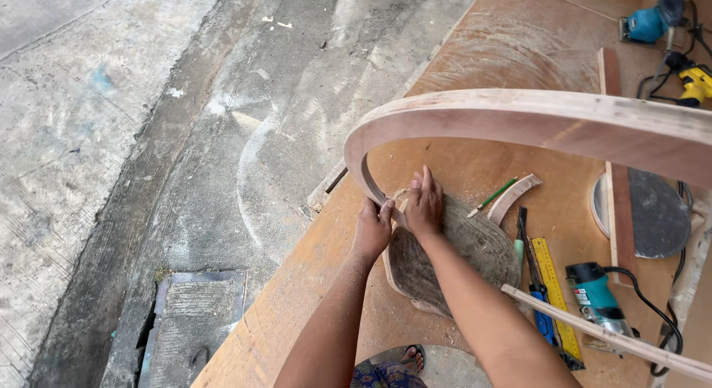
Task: The person aligns two curved wooden pieces on a wooden block, then uses a chisel to carve notches into the block. They repeatedly test the fit of the curved pieces into the notches, adjusting the alignment by hand. The person continues to refine the notches with the chisel and recheck the fit of the curved pieces.
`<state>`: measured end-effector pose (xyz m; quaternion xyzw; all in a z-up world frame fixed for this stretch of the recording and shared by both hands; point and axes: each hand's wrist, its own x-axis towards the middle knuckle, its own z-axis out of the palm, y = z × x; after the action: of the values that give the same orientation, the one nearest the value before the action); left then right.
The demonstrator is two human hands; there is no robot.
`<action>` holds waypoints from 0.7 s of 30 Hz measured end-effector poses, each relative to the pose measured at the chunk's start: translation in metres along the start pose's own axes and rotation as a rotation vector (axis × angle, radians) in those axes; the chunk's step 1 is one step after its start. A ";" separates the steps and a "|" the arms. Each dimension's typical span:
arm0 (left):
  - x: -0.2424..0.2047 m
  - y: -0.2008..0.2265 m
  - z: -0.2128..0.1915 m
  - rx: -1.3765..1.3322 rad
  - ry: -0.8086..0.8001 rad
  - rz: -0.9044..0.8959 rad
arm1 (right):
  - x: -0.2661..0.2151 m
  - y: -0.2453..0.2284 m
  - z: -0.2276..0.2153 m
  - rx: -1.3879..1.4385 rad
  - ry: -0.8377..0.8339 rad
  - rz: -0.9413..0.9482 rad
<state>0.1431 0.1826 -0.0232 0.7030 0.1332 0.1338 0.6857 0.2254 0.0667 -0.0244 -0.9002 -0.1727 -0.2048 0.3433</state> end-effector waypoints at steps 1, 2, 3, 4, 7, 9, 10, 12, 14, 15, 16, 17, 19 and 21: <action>0.006 0.002 0.001 -0.004 0.015 -0.005 | 0.006 0.002 0.001 0.003 -0.013 -0.010; 0.006 0.003 -0.001 0.039 -0.003 -0.024 | 0.003 0.003 0.003 -0.023 -0.024 -0.007; 0.007 0.003 -0.002 0.082 -0.021 -0.044 | 0.001 0.005 0.004 -0.049 -0.036 -0.005; 0.007 -0.003 -0.002 0.078 -0.013 -0.046 | 0.013 -0.010 -0.008 -0.049 -0.042 -0.012; 0.006 -0.005 0.001 0.088 0.004 -0.068 | 0.042 -0.047 -0.040 0.146 0.086 -0.038; 0.001 0.016 -0.004 0.057 0.015 -0.005 | 0.054 -0.067 -0.054 0.493 0.265 0.009; 0.006 0.010 -0.001 0.057 0.019 0.000 | 0.041 -0.042 -0.025 0.496 0.266 0.004; 0.004 -0.005 0.004 0.035 0.012 -0.033 | 0.001 0.007 0.029 0.463 0.046 0.433; -0.001 0.012 0.002 0.059 0.023 -0.032 | 0.004 0.011 0.019 0.340 -0.015 0.379; 0.002 0.023 0.001 0.078 0.042 -0.020 | 0.014 0.012 0.016 0.219 -0.072 0.308; 0.004 0.020 0.000 0.082 0.041 -0.016 | 0.015 0.009 0.015 0.223 -0.067 0.308; 0.006 0.016 0.000 0.073 0.033 -0.026 | 0.017 0.008 0.013 0.232 -0.157 0.316; 0.005 0.014 -0.002 0.065 0.011 -0.042 | 0.021 0.006 0.000 0.237 -0.241 0.337; 0.003 0.014 -0.002 0.071 -0.004 -0.076 | 0.026 0.011 -0.021 0.249 -0.174 0.446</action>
<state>0.1457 0.1852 -0.0096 0.7216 0.1633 0.1016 0.6651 0.2472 0.0494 -0.0035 -0.8810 -0.0228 -0.0234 0.4720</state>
